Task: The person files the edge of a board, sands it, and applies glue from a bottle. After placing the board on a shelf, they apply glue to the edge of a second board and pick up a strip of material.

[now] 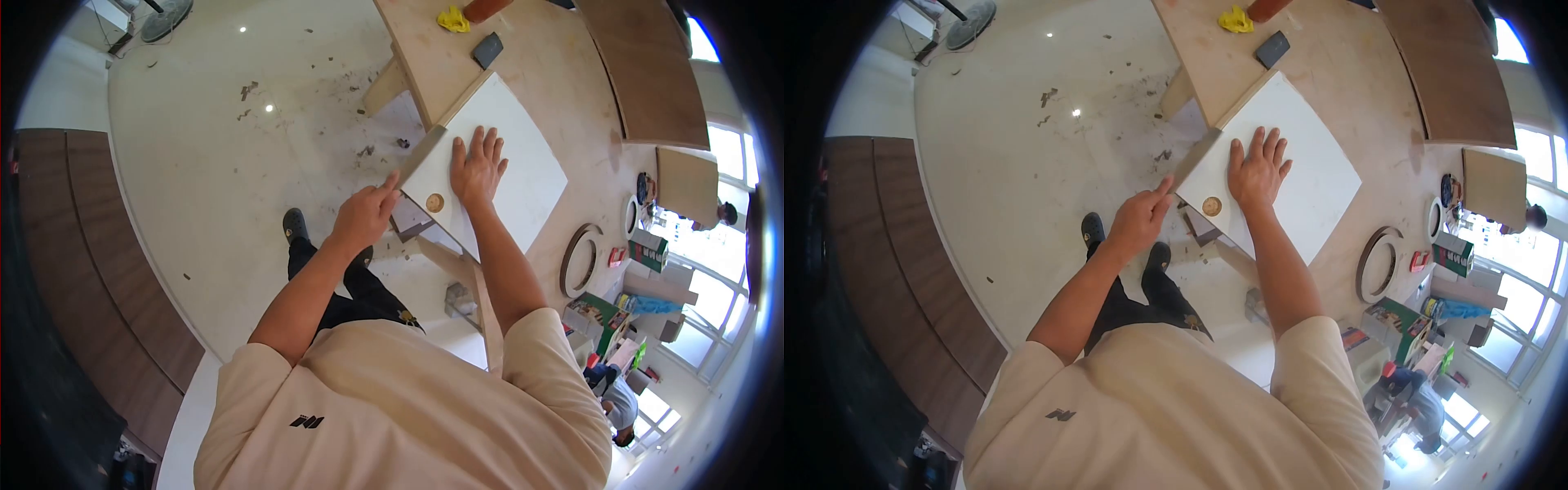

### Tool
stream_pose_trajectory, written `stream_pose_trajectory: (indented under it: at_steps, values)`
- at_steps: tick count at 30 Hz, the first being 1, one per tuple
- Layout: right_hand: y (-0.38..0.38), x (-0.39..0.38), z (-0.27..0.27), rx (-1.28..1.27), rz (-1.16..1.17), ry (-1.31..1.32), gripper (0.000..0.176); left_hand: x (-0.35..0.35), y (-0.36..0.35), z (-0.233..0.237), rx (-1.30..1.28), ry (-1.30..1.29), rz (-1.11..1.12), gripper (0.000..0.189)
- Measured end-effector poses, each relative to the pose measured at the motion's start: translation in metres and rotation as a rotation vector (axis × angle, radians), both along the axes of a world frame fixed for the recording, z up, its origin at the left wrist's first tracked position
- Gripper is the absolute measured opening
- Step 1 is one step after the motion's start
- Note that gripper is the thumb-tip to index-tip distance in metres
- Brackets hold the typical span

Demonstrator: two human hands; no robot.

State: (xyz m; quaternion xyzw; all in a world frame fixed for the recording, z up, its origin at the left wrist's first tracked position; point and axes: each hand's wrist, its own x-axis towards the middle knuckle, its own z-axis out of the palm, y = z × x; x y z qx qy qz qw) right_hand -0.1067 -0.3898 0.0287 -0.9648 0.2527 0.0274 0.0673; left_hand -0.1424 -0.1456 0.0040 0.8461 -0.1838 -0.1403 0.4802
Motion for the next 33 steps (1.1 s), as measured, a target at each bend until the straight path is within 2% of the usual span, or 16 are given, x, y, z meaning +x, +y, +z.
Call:
stream_pose_trajectory:
  at_steps: [2, 6, 10, 14, 17, 20, 23, 26, 28, 30, 33]
  values:
    - [-0.002, 0.003, -0.001, -0.014, 0.008, -0.004, 0.072, -0.002, 0.017, -0.013, -0.067, -0.022, 0.089, 0.048]
    - [-0.002, 0.001, -0.005, -0.012, 0.015, -0.023, 0.071, -0.044, 0.068, -0.008, 0.086, 0.06, 0.055, 0.047]
    - [-0.003, -0.001, -0.005, -0.007, 0.014, -0.025, 0.07, -0.047, 0.039, -0.013, 0.027, 0.036, 0.045, 0.048]
    - [-0.003, -0.003, -0.007, -0.007, 0.03, -0.014, 0.07, 0.003, -0.01, -0.009, 0.029, -0.033, 0.007, 0.048]
    - [-0.007, 0.0, -0.004, -0.022, 0.048, -0.016, 0.07, -0.001, 0.012, -0.008, -0.051, -0.016, 0.065, 0.047]
    - [-0.007, -0.002, -0.009, -0.022, 0.051, -0.029, 0.07, -0.038, 0.06, -0.007, 0.082, 0.091, 0.079, 0.046]
    - [-0.004, -0.003, -0.009, -0.01, 0.053, -0.038, 0.07, -0.057, 0.056, -0.005, 0.001, 0.13, 0.068, 0.046]
    - [-0.005, -0.004, -0.006, 0.001, 0.038, -0.025, 0.071, -0.032, 0.013, -0.011, 0.025, 0.038, 0.061, 0.045]
    - [-0.003, -0.004, -0.003, 0.003, 0.037, -0.016, 0.071, -0.004, 0.0, -0.006, 0.017, 0.078, 0.039, 0.044]
    - [-0.005, -0.002, -0.005, -0.002, 0.042, -0.015, 0.071, 0.003, 0.006, 0.001, 0.006, 0.106, 0.059, 0.043]
    - [-0.005, -0.002, -0.007, -0.014, 0.045, -0.027, 0.07, -0.025, 0.042, 0.002, 0.015, 0.157, 0.087, 0.042]
